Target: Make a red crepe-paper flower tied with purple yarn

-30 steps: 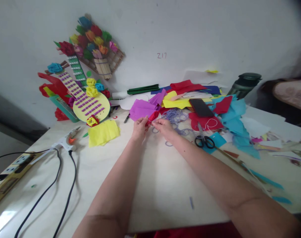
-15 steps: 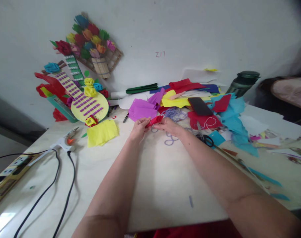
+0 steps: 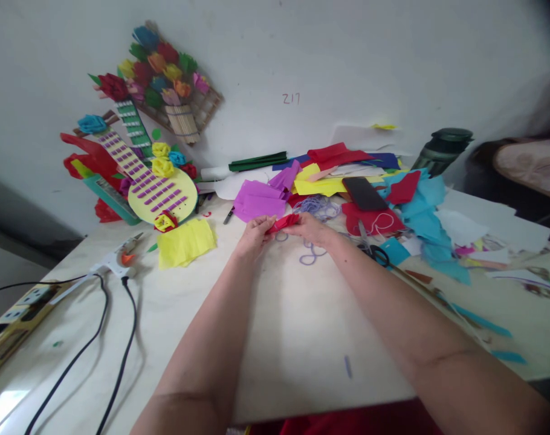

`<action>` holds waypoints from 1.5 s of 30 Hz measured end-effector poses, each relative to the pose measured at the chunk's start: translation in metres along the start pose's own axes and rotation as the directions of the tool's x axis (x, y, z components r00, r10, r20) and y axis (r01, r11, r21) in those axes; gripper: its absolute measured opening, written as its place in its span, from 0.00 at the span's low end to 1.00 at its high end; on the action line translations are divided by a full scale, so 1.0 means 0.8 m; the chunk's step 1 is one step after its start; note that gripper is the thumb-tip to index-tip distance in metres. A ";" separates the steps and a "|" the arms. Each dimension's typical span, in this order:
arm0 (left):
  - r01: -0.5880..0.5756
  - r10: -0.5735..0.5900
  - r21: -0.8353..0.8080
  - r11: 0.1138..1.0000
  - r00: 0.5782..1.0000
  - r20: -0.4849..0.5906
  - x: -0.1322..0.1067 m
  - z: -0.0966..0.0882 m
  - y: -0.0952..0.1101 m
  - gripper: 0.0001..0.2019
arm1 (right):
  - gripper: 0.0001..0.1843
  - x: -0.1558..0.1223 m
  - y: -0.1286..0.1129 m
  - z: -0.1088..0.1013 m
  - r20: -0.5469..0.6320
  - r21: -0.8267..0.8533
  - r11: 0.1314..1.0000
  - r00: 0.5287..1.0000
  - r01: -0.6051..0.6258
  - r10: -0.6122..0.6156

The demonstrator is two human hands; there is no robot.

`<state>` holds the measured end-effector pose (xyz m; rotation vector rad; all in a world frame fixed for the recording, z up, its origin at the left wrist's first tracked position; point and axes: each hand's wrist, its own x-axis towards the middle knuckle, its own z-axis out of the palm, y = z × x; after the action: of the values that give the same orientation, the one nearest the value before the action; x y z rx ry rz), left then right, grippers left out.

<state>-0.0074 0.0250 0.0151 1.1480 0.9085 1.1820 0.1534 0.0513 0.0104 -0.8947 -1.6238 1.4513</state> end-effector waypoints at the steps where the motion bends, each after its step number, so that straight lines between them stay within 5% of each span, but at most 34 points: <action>1: 0.000 0.000 0.007 1.000 1.000 0.010 0.000 0.000 0.000 0.16 | 0.16 0.000 0.000 -0.001 -0.003 -0.012 1.000 1.000 0.004 -0.004; 5: -0.007 0.003 0.072 0.997 0.998 0.058 -0.001 -0.001 0.000 0.16 | 0.13 -0.003 -0.002 -0.007 0.030 -0.052 0.999 0.999 -0.011 0.012; 11: -0.072 0.005 0.305 0.950 0.977 0.215 -0.006 0.005 0.006 0.17 | 0.09 -0.007 -0.005 -0.014 0.146 -0.020 0.967 0.956 -0.253 0.253; 17: -0.172 0.043 0.502 0.847 0.965 0.257 -0.006 0.012 0.007 0.18 | 0.07 -0.008 -0.011 -0.014 0.098 -0.045 0.941 0.936 -0.335 0.338; 30: -0.141 0.046 0.520 0.843 0.980 0.192 -0.005 0.017 0.007 0.17 | 0.03 -0.002 -0.005 -0.012 0.055 0.062 0.948 0.949 -0.313 0.310; 38: -0.149 0.046 0.582 0.799 0.981 0.188 -0.005 0.017 0.006 0.15 | 0.06 0.000 -0.009 -0.010 -0.024 -0.128 0.959 0.968 -0.251 0.250; 45: -0.152 0.041 0.613 0.775 0.981 0.192 -0.007 0.021 0.008 0.14 | 0.09 -0.004 -0.016 -0.018 0.072 -0.083 0.956 0.956 -0.280 0.286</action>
<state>0.0069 0.0167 0.0245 1.8256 1.1640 0.8517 0.1677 0.0537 0.0240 -1.1608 -1.6686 1.6514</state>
